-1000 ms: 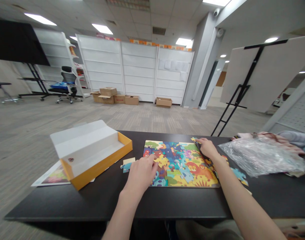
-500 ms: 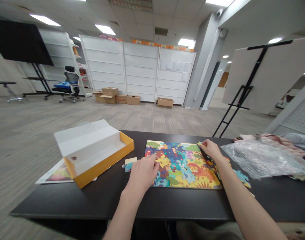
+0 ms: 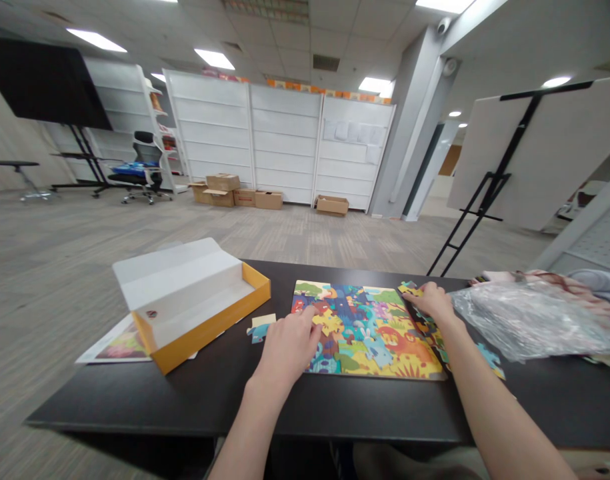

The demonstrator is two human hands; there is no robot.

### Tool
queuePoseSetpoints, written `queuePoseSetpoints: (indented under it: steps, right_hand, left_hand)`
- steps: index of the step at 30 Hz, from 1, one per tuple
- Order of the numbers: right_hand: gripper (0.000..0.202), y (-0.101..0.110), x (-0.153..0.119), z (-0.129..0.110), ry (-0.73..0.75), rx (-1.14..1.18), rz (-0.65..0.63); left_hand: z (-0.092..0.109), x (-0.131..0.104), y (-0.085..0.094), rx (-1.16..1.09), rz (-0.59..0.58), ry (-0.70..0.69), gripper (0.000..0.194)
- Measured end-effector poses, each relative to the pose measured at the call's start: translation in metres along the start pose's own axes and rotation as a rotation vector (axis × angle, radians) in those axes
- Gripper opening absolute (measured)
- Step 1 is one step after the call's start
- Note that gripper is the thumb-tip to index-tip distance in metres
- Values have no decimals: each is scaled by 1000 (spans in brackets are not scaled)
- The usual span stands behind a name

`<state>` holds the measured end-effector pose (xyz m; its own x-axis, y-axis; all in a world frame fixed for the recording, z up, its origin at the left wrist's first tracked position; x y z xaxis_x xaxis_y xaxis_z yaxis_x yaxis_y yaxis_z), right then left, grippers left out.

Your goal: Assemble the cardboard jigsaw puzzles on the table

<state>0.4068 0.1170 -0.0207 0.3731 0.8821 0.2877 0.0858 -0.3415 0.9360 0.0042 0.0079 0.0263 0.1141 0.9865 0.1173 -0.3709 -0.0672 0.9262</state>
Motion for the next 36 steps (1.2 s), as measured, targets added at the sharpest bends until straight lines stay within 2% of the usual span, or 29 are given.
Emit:
queuePoseSetpoints:
  steps: [3,6,8,11,13,17,20,24,31,36]
  right_hand:
    - [47,7,-1,-6,19,245,39]
    - [31,19,-1,-21,121,454,72]
    - [36,27,-5,-36,202,634,35]
    - [53,38,-18,-62,299,1049,-58]
    - [56,44,-32,-81,325,1189,-150]
    - [49,43,-60,-119,403,1212,-428]
    - [48,36,-76,-140,425,1227,-537]
    - [43,30,-90,-154,441,1256,-603]
    - [39,34,-102,-161,492,1297,-624]
    - [42,36,-103,-162,555,1342,-704]
  left_hand:
    - [1,0,0,-2,3,-3,26]
    - [1,-1,-1,-16,18,-5,29]
    - [2,-1,-1,-28,23,-2,31]
    - [4,-1,-4,-39,22,-3,34]
    - [6,-1,-5,-63,22,-10,34]
    - [10,0,-9,-195,9,-47,33]
    - [12,1,-12,-279,-16,-73,30]
    - [12,3,-17,-348,-58,-50,29]
    - [8,8,-26,-606,-84,-3,46]
    - [6,9,-21,-842,-114,24,38]
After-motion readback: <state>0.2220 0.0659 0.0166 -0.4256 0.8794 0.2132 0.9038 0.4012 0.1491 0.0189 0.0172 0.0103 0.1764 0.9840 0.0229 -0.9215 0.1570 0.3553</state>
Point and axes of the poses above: each hand's wrist, its own x-axis towards the middle knuckle, its own y-axis out of the back of the hand, z = x × y, the point moved 2 cm from there along x, towards the middle knuckle, and after that the axes turned 7 degrees about y, right-handed, at the moved point
